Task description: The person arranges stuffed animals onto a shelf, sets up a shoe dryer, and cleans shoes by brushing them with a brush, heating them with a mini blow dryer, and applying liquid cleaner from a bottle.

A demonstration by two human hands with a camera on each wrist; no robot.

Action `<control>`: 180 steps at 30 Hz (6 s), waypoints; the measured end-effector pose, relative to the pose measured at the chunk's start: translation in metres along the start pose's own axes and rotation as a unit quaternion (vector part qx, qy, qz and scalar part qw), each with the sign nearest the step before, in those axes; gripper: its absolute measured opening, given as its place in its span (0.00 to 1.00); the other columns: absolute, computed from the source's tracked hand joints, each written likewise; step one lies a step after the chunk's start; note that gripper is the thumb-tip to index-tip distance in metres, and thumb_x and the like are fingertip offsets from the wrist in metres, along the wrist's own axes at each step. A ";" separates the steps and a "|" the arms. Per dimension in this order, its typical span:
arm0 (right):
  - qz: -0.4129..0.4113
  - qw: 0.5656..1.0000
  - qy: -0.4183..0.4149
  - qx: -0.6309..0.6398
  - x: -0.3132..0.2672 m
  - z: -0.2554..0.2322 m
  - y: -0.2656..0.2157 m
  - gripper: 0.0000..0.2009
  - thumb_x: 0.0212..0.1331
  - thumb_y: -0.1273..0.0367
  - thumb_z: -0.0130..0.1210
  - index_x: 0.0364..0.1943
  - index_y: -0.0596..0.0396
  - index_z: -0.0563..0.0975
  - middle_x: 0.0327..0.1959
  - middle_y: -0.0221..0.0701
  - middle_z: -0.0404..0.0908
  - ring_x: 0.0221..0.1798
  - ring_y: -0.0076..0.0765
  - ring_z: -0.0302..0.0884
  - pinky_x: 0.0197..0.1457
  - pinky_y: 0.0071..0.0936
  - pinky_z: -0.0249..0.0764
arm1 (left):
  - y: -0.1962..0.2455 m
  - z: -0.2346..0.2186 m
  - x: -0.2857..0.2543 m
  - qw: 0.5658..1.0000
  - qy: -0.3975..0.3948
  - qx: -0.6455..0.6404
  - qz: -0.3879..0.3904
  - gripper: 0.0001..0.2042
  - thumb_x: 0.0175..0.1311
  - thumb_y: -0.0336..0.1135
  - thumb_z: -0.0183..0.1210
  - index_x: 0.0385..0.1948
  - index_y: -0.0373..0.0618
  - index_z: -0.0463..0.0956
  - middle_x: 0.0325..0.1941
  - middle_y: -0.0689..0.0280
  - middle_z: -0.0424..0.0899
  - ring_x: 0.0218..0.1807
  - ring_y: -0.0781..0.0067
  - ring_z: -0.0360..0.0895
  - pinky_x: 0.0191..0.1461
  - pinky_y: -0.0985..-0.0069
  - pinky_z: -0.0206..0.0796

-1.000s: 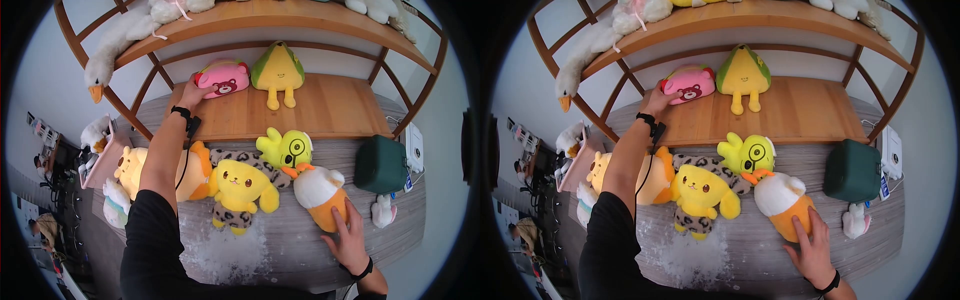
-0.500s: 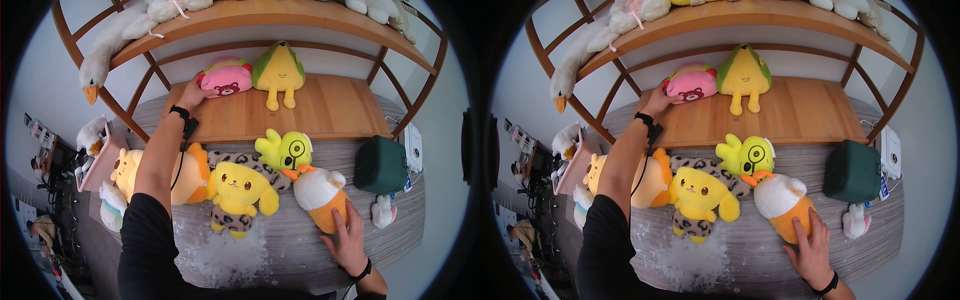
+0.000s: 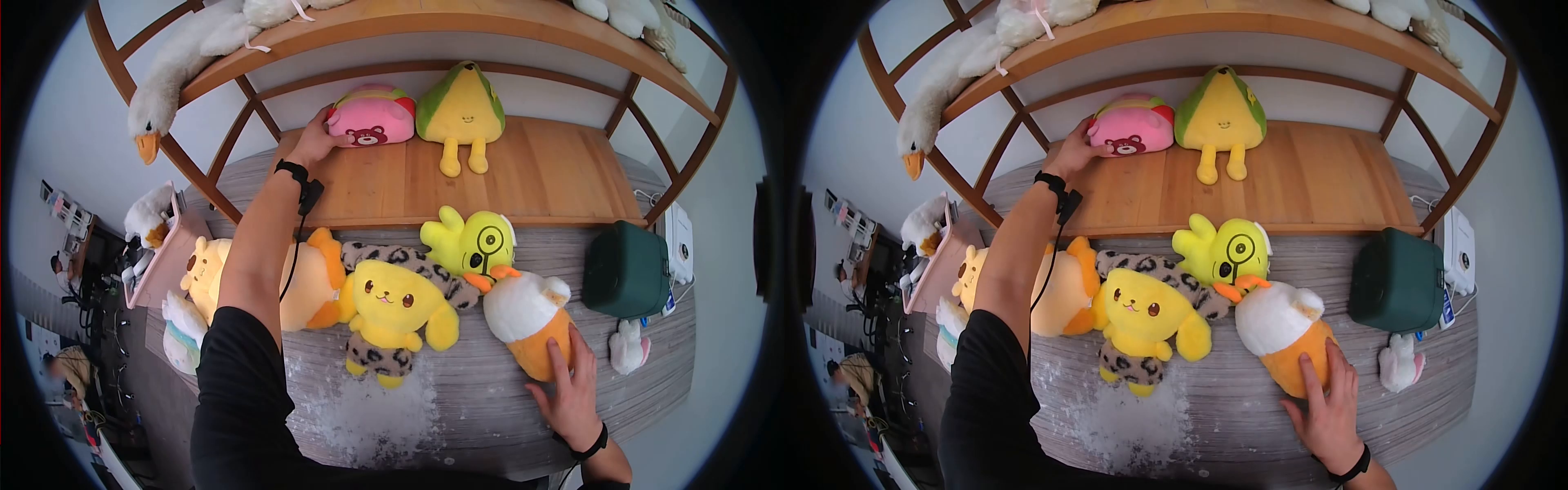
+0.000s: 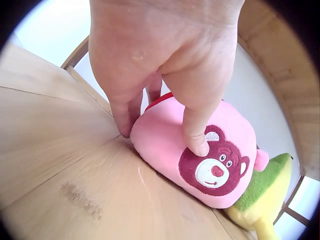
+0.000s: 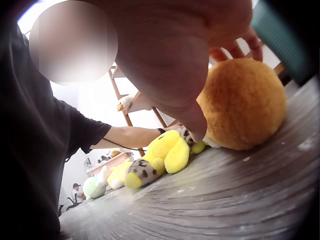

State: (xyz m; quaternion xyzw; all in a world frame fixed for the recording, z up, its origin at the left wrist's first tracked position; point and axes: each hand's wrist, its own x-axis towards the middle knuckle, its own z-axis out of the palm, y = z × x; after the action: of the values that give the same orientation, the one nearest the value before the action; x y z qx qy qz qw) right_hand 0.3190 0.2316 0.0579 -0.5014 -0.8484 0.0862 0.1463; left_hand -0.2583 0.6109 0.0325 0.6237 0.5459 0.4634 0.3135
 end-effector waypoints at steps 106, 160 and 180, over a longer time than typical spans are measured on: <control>0.067 0.966 0.191 0.159 -0.025 -0.017 0.006 0.38 0.50 0.64 0.75 0.68 0.59 0.75 0.52 0.52 0.88 0.55 0.62 0.88 0.60 0.46 0.83 | 0.208 0.121 -0.400 0.925 -0.085 0.251 0.272 0.28 0.54 0.35 0.79 0.59 0.45 0.81 0.62 0.57 0.84 0.64 0.50 0.81 0.67 0.58 0.75; 0.144 0.940 0.017 0.308 -0.006 0.019 -0.013 0.39 0.71 0.57 0.67 0.81 0.56 0.63 0.67 0.49 0.81 0.65 0.48 0.81 0.66 0.43 0.78 | 0.032 -0.075 -0.421 0.793 0.487 -0.346 -0.120 0.25 0.73 0.36 0.68 0.66 0.32 0.76 0.59 0.57 0.88 0.53 0.62 0.90 0.50 0.65 0.83; -0.120 0.943 0.075 0.302 0.067 -0.041 -0.117 0.48 0.62 0.60 0.76 0.80 0.61 0.57 0.71 0.55 0.75 0.73 0.60 0.76 0.73 0.47 0.76 | 0.220 0.120 -0.451 0.978 0.133 -0.153 0.039 0.34 0.63 0.28 0.75 0.69 0.39 0.66 0.66 0.58 0.80 0.67 0.65 0.80 0.71 0.66 0.75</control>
State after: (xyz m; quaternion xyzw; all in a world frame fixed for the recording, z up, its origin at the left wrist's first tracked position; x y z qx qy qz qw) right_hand 0.2056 0.2340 0.1415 -0.3333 -0.8227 0.2829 0.3633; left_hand -0.0501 0.1408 0.0781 0.5216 0.4806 0.6325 0.3114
